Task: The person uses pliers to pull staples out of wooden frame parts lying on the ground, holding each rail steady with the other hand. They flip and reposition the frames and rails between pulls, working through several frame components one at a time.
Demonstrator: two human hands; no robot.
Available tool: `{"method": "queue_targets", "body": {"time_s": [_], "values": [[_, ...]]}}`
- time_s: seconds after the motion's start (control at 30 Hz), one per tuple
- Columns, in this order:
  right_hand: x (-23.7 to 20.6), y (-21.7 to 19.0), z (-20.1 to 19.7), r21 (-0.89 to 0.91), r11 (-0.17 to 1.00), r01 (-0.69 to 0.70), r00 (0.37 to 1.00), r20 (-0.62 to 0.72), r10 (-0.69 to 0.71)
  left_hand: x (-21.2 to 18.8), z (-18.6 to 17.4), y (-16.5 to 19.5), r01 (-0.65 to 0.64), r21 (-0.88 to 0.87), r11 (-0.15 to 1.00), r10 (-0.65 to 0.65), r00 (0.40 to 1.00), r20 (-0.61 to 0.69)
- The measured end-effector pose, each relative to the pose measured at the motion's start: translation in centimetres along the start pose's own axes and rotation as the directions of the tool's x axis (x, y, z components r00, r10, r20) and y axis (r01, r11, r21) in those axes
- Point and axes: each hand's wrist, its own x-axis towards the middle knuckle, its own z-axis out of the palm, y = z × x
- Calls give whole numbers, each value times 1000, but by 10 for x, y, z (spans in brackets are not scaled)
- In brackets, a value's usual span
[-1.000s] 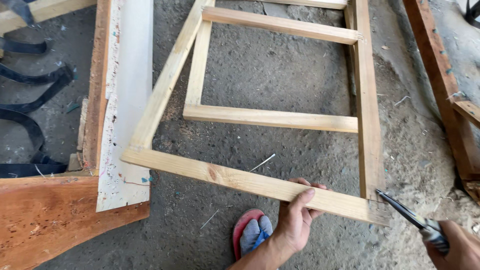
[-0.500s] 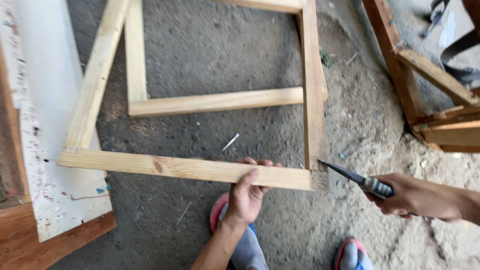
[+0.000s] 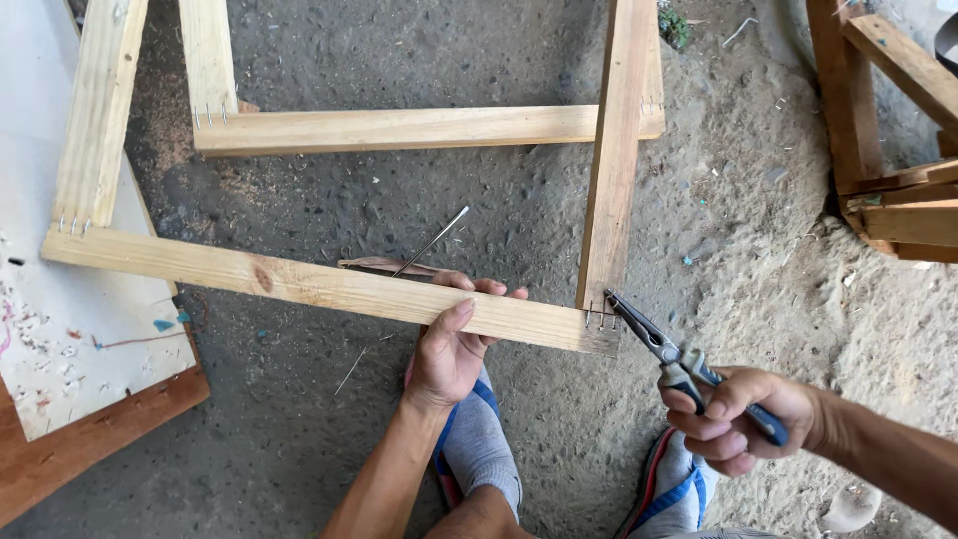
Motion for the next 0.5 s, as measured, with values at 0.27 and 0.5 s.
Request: {"method": "queue_targets", "body": {"time_s": [0.27, 0.5], "values": [[8, 1, -29, -163, 984, -65, 997, -53, 57, -6, -5, -2, -21, 13, 1000, 21, 999, -48], [-13, -26, -14, -634, 137, -761, 485, -697, -528, 7, -3, -18, 25, 25, 999, -21, 989, -150]]}}
